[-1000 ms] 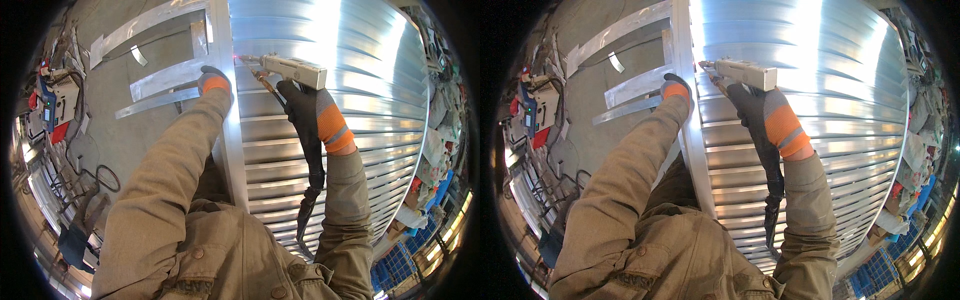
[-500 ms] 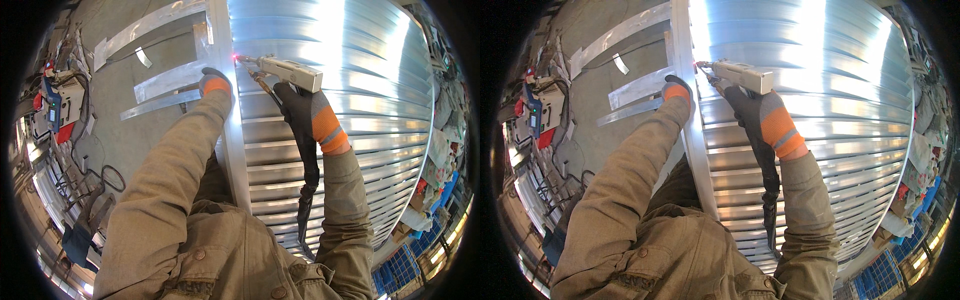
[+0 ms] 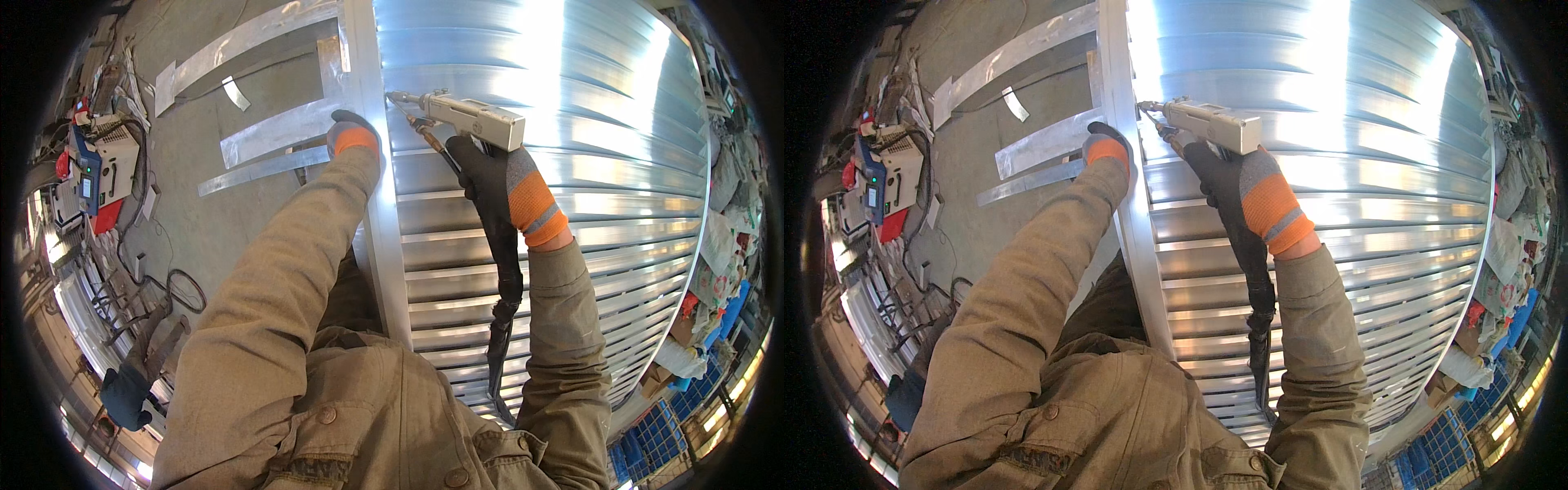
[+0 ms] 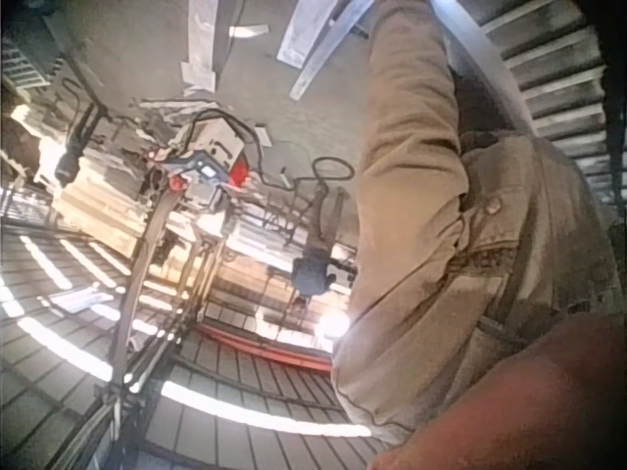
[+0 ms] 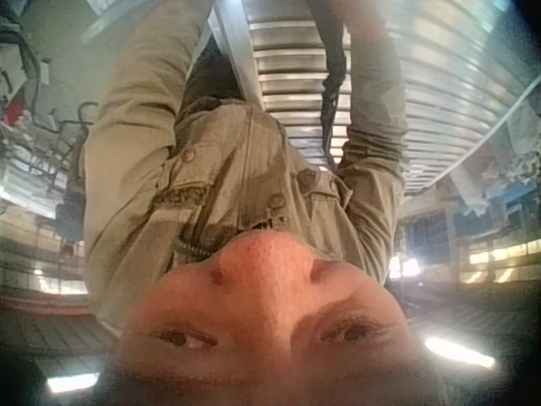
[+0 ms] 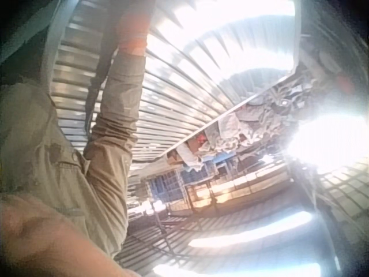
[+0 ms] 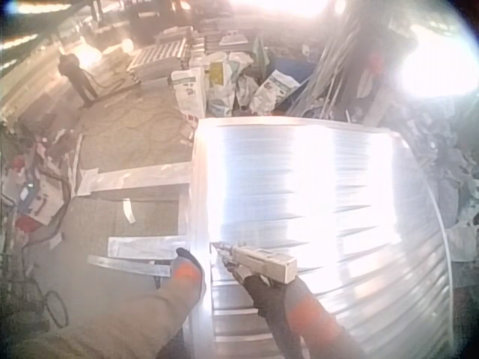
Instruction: The person welds seams on a large corrugated metal panel using a handheld welding torch. They reposition the panel and continue welding along different edges, producing bright sparks and a visible weld bead.
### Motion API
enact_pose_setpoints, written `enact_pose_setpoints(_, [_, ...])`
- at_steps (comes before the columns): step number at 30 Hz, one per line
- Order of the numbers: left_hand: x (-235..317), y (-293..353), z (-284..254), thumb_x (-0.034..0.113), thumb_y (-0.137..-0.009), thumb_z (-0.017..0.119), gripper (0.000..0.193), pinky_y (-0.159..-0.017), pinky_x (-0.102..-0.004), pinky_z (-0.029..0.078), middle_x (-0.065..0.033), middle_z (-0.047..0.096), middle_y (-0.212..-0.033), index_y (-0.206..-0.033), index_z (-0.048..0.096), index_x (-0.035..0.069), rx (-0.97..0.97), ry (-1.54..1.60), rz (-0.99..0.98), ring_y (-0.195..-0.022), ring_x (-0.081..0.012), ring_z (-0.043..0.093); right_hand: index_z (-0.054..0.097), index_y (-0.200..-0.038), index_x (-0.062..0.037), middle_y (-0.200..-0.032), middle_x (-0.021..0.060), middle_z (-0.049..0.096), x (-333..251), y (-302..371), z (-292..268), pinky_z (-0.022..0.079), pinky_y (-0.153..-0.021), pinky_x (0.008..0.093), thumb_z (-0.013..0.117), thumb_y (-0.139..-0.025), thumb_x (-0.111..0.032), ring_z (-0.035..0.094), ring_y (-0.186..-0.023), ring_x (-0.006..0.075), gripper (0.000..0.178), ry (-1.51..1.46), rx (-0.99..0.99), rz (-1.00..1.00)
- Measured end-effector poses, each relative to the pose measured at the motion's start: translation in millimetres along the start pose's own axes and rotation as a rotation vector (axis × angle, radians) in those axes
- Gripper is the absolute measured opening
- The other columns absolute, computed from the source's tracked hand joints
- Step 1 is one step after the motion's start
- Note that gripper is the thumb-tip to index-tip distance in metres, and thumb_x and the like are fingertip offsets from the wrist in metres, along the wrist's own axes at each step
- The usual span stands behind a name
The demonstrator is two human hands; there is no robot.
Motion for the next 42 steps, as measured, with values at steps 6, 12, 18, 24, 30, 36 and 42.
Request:
enact_pose_setpoints(6, [-22.5, 55.0, -52.7, 0.011, -0.111, 0.051, 0.058, -0.089, -0.0457, 0.063, -0.0243, 0.057, -0.161, -0.166, 0.042, -0.006, 0.072, 0.203, -0.078, -0.13, -0.0335, 0.071, 0.07, -0.107, -0.0011, -0.072, 0.0011, 0.063, -3.8, 1.5, -0.1, 0.049, -0.053, 0.0286, 0.072, -0.102, -0.045, 0.062, -0.061, 0.0105, 0.044, 0.02, -0.002, 0.023])
enact_pose_setpoints(12, [-26.0, 60.5, -55.4, 0.009, -0.115, 0.039, 0.051, -0.094, -0.0451, 0.063, -0.021, 0.065, -0.153, -0.164, 0.045, -0.005, 0.045, 0.355, -0.125, -0.124, -0.031, 0.074, 0.07, -0.103, -0.0017, -0.071, 0.0011, 0.063, -33.7, 7.7, 6.7, 0.048, -0.052, 0.0297, 0.072, -0.102, -0.046, 0.06, -0.06, 0.0107, 0.044, 0.088, 0.012, -0.021])
enact_pose_setpoints(18, [-34.5, 43.7, -37.0, 0.013, -0.117, 0.035, 0.051, -0.093, -0.0437, 0.063, -0.0188, 0.068, -0.149, -0.164, 0.047, 0.0, 0.002, 0.705, -0.298, -0.124, -0.0309, 0.074, 0.073, -0.125, -0.0065, -0.073, 0.0, 0.062, -50.2, 12.6, 8.2, 0.048, -0.053, 0.0302, 0.071, -0.105, -0.049, 0.056, -0.061, 0.0097, 0.047, 0.165, -0.026, -0.078])
enact_pose_setpoints(24, [-22.8, 37.3, -39.6, 0.012, -0.113, 0.047, 0.055, -0.093, -0.0438, 0.063, -0.0181, 0.063, -0.158, -0.166, 0.043, -0.002, 0.015, 0.414, -0.142, -0.128, -0.0303, 0.073, 0.074, -0.142, -0.0137, -0.088, -0.0019, 0.072, -56.0, 11.9, 10.3, 0.047, -0.054, 0.0293, 0.067, -0.109, -0.047, 0.052, -0.061, 0.0079, 0.048, 0.128, -0.075, -0.086])
enact_pose_setpoints(30, [-23.7, 62.9, -60.9, 0.013, -0.105, 0.065, 0.071, -0.084, -0.042, 0.065, -0.0222, 0.05, -0.169, -0.168, 0.039, -0.004, -0.003, 0.237, -0.015, -0.133, -0.029, 0.071, 0.07, -0.108, -0.0001, -0.073, 0.0004, 0.058, -64.0, 7.1, 14.6, 0.048, -0.052, 0.0299, 0.068, -0.103, -0.039, 0.057, -0.062, 0.0105, 0.039, 0.064, -0.086, -0.19])
enact_pose_setpoints(36, [-27.6, 65.6, -55.5, 0.022, -0.11, 0.057, 0.068, -0.103, -0.0433, 0.059, -0.0199, 0.059, -0.162, -0.169, 0.036, -0.005, -0.007, 0.325, -0.077, -0.135, -0.033, 0.069, 0.07, -0.106, -0.0004, -0.073, 0.0007, 0.059, -64.6, 3.8, 11.4, 0.049, -0.052, 0.0297, 0.07, -0.102, -0.04, 0.058, -0.061, 0.0109, 0.04, 0.13, -0.097, -0.175])
enact_pose_setpoints(42, [-15.2, 32.7, -33.2, 0.015, -0.111, 0.057, 0.055, -0.104, -0.0429, 0.059, -0.0204, 0.06, -0.16, -0.162, 0.05, -0.003, 0.051, 0.2, -0.117, -0.139, -0.0327, 0.067, 0.07, -0.105, -0.0005, -0.073, 0.0011, 0.059, -56.7, -5.8, 6.8, 0.049, -0.052, 0.0295, 0.071, -0.101, -0.041, 0.058, -0.061, 0.0113, 0.041, 0.257, -0.081, -0.034])
Point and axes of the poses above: each hand's wrist, its own y-axis away from the middle knuckle, its own z-axis out of the palm, x = y × z, the point moved 8 cm from there along -y, towards the middle knuckle
